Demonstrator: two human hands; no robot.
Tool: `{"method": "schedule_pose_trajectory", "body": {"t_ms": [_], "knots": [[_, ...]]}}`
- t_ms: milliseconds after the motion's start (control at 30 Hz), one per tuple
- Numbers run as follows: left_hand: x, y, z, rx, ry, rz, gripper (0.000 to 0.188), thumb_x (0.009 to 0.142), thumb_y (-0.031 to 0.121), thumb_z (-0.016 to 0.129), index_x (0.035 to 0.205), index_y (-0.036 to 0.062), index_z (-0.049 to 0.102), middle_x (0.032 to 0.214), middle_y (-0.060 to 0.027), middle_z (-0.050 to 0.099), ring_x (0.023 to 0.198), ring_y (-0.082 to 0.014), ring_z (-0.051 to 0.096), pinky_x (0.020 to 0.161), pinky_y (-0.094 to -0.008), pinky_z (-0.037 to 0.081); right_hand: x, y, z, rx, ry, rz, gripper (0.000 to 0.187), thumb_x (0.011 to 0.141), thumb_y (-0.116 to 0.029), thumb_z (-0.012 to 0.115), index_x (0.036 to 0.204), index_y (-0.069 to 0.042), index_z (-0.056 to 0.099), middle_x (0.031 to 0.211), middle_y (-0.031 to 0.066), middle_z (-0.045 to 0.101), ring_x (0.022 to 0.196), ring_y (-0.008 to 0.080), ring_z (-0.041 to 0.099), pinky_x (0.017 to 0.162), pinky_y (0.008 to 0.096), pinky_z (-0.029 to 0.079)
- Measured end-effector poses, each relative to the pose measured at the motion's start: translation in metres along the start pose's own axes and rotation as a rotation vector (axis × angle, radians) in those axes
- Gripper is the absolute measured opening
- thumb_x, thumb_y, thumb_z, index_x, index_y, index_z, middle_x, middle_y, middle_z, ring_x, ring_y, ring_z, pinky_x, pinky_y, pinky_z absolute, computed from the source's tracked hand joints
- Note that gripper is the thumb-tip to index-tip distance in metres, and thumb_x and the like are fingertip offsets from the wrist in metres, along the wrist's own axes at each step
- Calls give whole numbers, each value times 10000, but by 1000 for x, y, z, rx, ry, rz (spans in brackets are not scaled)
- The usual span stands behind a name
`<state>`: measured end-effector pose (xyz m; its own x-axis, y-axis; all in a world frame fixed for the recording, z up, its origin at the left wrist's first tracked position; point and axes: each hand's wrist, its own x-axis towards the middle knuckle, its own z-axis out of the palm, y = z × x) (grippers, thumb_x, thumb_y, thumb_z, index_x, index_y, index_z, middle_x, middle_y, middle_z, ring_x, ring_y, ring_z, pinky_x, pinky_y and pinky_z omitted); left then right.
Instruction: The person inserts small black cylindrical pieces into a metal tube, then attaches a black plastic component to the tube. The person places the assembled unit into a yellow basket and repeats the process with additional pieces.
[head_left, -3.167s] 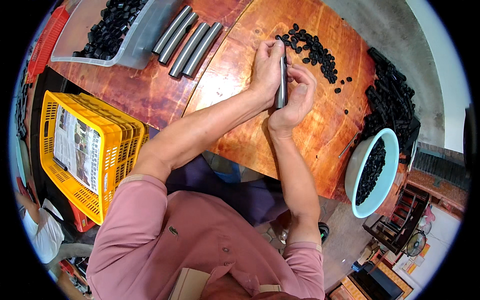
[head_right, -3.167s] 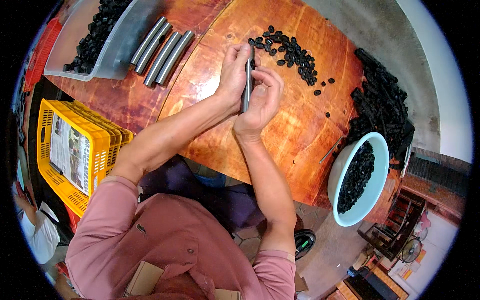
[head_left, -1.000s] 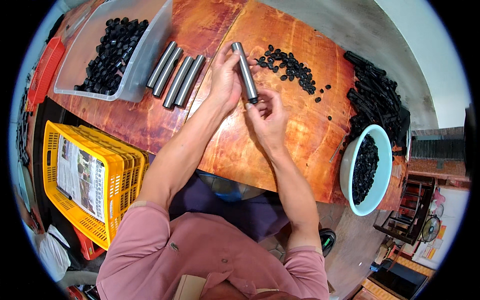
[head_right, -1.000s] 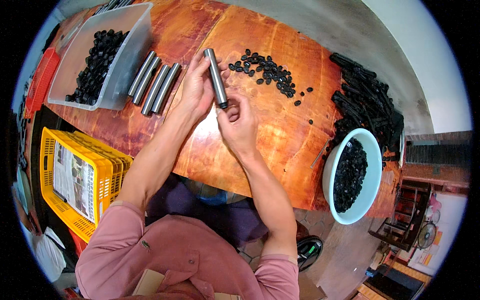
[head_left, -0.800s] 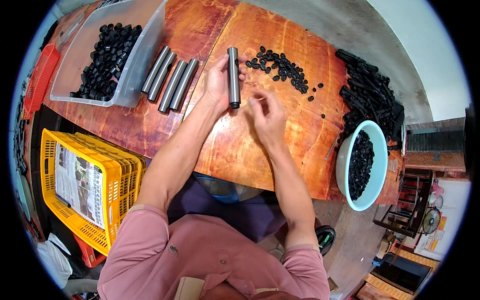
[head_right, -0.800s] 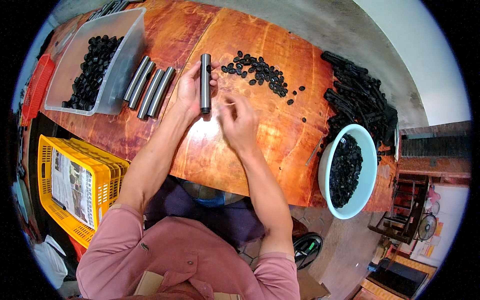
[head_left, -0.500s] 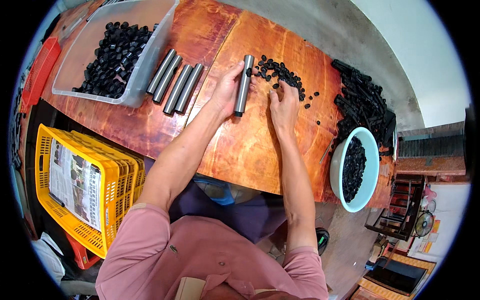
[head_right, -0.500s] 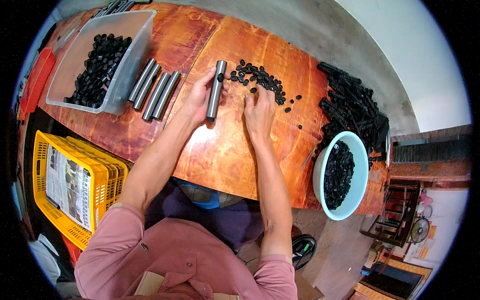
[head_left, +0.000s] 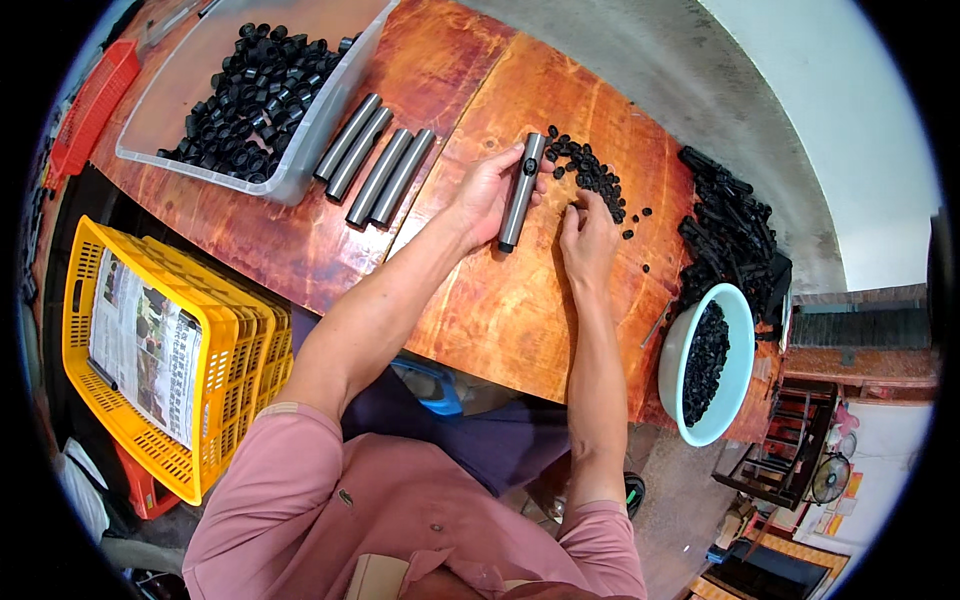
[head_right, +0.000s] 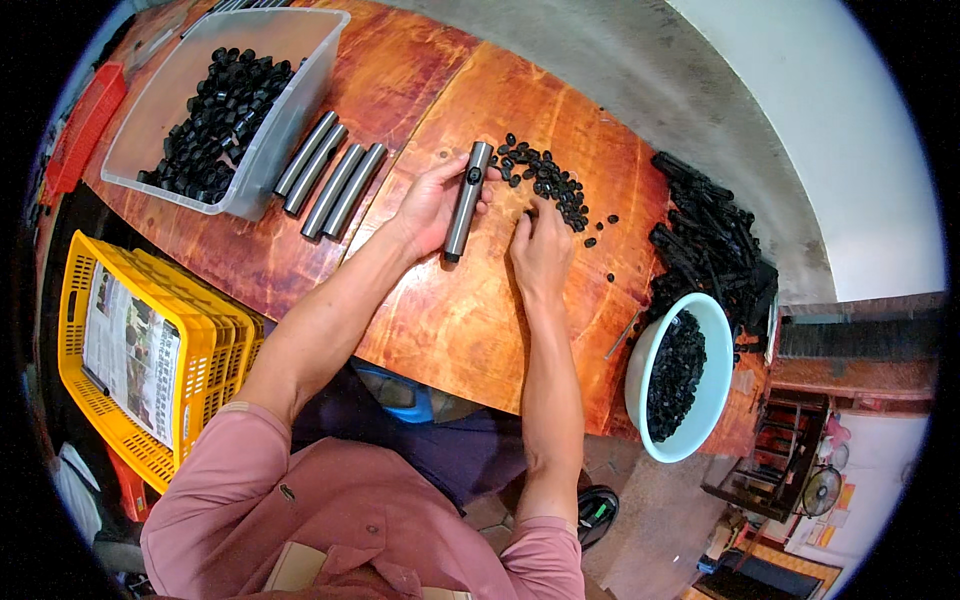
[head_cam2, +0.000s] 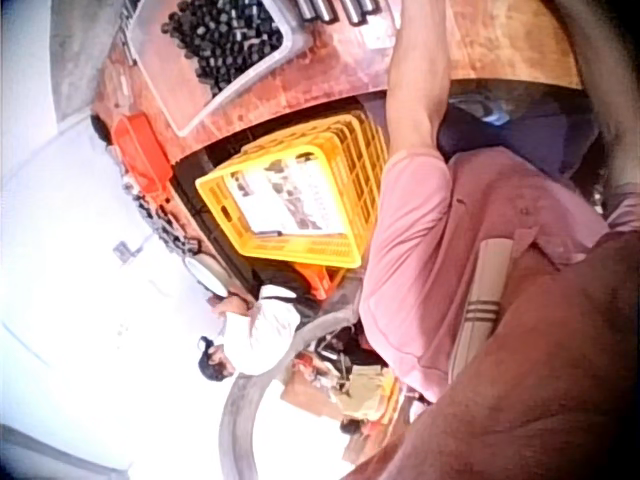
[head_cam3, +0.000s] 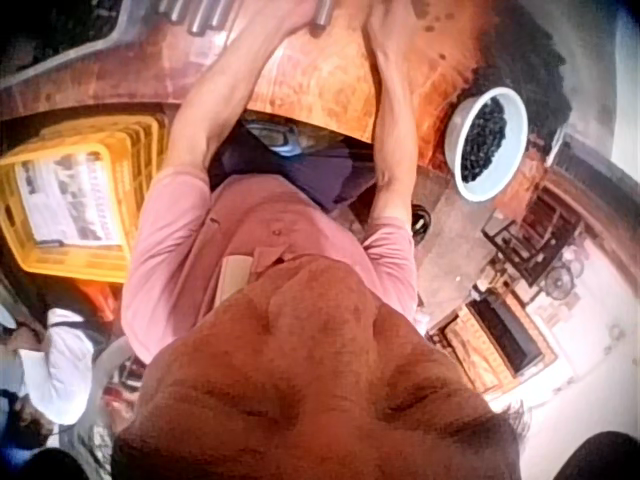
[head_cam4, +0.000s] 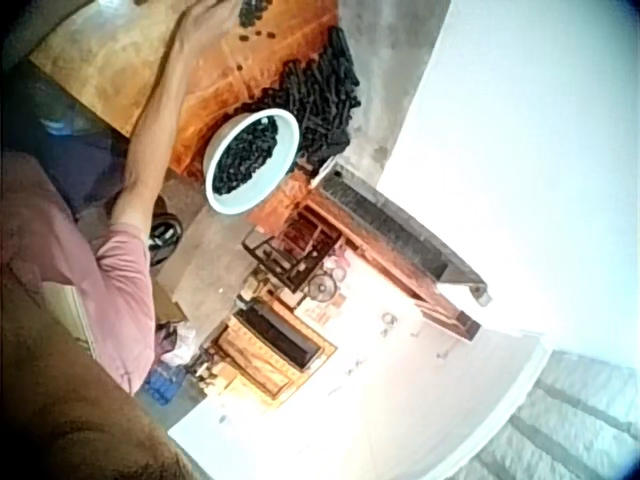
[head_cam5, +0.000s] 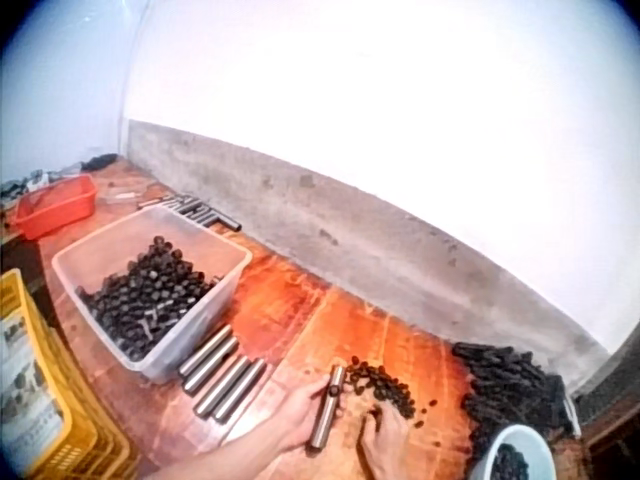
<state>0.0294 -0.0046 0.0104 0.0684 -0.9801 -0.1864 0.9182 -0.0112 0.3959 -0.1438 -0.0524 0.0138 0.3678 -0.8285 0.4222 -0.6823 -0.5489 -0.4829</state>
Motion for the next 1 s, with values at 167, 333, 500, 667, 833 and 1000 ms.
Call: {"method": "schedule_pose_trajectory", "body": {"t_ms": [167,333,500,667,833,1000], "knots": [[2,-4,-4,21,-6,-67,351,1034,363,499,1111,40,613,937,-45,635,795,-154,602,702,-276,513,-5,13,3,170,20,73,197,924,-62,590,1087,11,674,1026,229,695,926,368,691,797,427,535],[1,-6,-3,70,-7,-63,297,1050,334,467,1134,72,579,976,-76,654,802,-172,611,724,-318,520,-1,22,-1,154,8,71,176,924,-61,607,1061,19,685,977,195,662,875,337,653,771,397,523],[6,-7,-6,43,-10,-71,301,1029,319,514,1128,46,595,979,-69,657,804,-176,605,727,-316,517,0,26,-8,226,120,138,154,891,-54,660,1022,16,698,979,168,649,867,280,647,730,359,516],[7,-3,-9,46,-30,-110,312,1007,330,529,1059,39,632,904,-71,661,772,-178,607,714,-310,506,-4,22,-21,293,-150,157,215,859,-90,712,1058,-6,710,976,138,641,866,250,636,746,336,512],[5,-1,-11,82,-75,-139,374,997,302,522,1142,-38,582,959,-89,621,789,-187,588,726,-296,515,-6,16,-20,268,-262,38,244,858,-101,709,1090,-26,711,981,147,622,934,297,635,813,384,503],[1,-6,0,98,-43,-104,300,989,246,533,1187,26,584,983,-86,660,808,-186,624,728,-326,527,-6,17,-20,218,-265,36,252,852,-110,713,1087,-18,705,983,157,616,955,329,634,843,404,496]]}}
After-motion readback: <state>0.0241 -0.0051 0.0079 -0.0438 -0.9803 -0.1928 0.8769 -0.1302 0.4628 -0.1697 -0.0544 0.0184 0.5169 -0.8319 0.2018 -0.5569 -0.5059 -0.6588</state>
